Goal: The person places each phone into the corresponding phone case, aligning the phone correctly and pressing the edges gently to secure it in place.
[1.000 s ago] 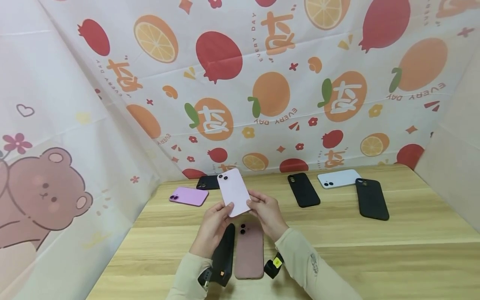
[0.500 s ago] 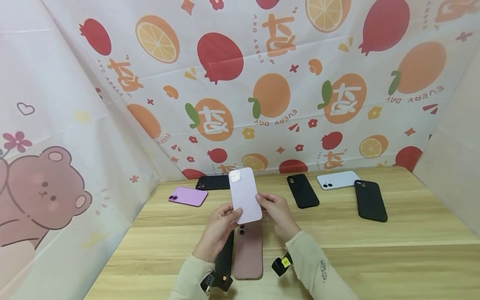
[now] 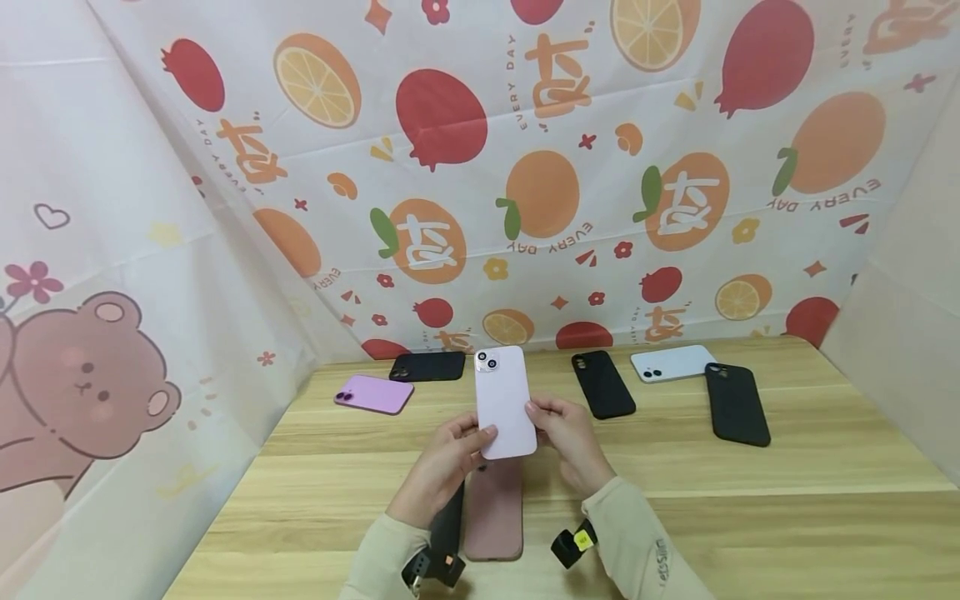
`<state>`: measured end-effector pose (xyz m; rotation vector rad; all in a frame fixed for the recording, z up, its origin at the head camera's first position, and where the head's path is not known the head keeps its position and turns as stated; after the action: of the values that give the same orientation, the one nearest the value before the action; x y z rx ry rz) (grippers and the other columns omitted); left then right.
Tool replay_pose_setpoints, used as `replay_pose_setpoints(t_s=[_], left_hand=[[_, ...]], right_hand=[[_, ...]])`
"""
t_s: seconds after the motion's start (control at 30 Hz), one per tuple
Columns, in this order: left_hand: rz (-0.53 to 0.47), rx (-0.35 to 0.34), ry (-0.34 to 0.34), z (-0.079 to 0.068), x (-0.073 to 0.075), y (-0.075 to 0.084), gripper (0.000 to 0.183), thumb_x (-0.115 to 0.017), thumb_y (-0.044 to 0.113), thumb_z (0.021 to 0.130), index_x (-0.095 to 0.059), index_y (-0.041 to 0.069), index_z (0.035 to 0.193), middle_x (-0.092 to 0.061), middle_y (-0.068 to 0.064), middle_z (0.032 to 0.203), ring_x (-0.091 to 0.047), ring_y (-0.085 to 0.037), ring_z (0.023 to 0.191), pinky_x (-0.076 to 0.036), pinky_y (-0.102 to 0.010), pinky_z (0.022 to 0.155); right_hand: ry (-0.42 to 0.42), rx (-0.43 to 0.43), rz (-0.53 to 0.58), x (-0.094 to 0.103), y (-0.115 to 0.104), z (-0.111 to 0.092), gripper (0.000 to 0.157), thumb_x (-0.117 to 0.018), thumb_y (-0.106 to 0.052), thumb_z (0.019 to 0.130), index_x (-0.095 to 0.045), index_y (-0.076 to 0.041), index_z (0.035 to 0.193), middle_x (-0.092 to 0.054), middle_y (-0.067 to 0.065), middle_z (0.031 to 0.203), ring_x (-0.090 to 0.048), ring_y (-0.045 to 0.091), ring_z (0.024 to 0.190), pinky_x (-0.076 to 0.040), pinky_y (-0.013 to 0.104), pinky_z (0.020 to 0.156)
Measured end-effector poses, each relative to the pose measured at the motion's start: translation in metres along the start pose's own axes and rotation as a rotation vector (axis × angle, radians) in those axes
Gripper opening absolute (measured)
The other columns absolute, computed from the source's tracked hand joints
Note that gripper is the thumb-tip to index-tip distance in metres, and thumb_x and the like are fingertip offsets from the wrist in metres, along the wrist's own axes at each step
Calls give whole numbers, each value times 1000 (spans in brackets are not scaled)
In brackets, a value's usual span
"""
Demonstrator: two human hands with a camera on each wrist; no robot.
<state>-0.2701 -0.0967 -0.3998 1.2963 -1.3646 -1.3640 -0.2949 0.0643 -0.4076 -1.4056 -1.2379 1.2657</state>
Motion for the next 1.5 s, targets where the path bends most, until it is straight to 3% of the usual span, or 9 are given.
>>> replay_pose_setpoints(t_s=[0.13, 0.27, 0.5, 0.77, 1.1, 1.23, 1.4, 1.5], left_hand=[[-20, 4, -12, 0, -3, 2, 40, -57, 10, 95, -48, -9, 129, -63, -12, 108, -61, -14, 91, -49, -26, 77], [-55, -21, 28, 0, -3, 6, 44, -53, 15, 98, -44, -8, 134, -58, -14, 113, -59, -15, 93, -48, -26, 76], [-142, -41, 87, -2, -7, 11, 37, -53, 21, 100, -53, -6, 124, -61, -9, 106, -61, -13, 89, -48, -25, 69], [-157, -35, 126, -3, -7, 10, 28, -53, 16, 99, -60, -6, 116, -62, -8, 102, -62, -15, 88, -52, -28, 71], [-157, -17, 134, 0, -12, 12, 28, -54, 16, 99, -61, -5, 116, -61, -8, 103, -62, -15, 90, -52, -28, 73], [-157, -15, 132, 1, -13, 12, 28, -54, 16, 99, -61, -6, 115, -63, -7, 102, -61, -15, 90, -51, -28, 72], [-132, 2, 136, 1, -9, 12, 30, -53, 17, 100, -61, -4, 120, -63, -8, 107, -60, -16, 92, -50, -28, 75], [-137, 9, 143, 1, -7, 12, 30, -52, 17, 100, -60, -4, 120, -64, -8, 105, -60, -16, 91, -50, -28, 75]], right_hand=[[-15, -19, 3, 2, 0, -3, 34, -60, -11, 95, -58, 9, 122, -66, 7, 100, -62, 15, 82, -51, 26, 74], [-41, -15, -1, 2, -3, -7, 34, -60, -10, 95, -57, 9, 123, -66, 7, 101, -62, 16, 83, -51, 28, 76], [-68, 12, -29, 0, -13, -13, 33, -60, -9, 95, -58, 9, 121, -68, 7, 100, -62, 16, 83, -51, 29, 76], [-121, 28, -103, 4, -23, -17, 34, -63, -16, 94, -61, 7, 119, -68, 10, 104, -64, 20, 85, -52, 32, 77], [-193, 43, -139, 9, -27, -16, 40, -62, -22, 95, -60, 7, 121, -66, 10, 107, -64, 20, 89, -52, 34, 81], [-184, 54, -161, 22, -28, -11, 40, -59, -22, 97, -58, 9, 122, -67, 12, 103, -65, 20, 88, -54, 34, 81], [-158, 130, -206, 56, -38, 0, 39, -55, -12, 98, -51, 19, 122, -67, 13, 93, -68, 15, 81, -56, 31, 77], [-128, 161, -389, 83, -45, 6, 38, -55, -9, 98, -50, 21, 121, -67, 21, 96, -68, 18, 82, -56, 33, 75]])
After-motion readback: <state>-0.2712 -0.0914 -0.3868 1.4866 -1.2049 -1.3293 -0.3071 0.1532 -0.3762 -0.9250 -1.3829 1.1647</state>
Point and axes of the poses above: each hand's wrist, its own z-axis towards the middle knuckle, its own x-axis out of the back of the hand, y = z × x, the point moved 8 cm from there along z, towards the middle knuckle
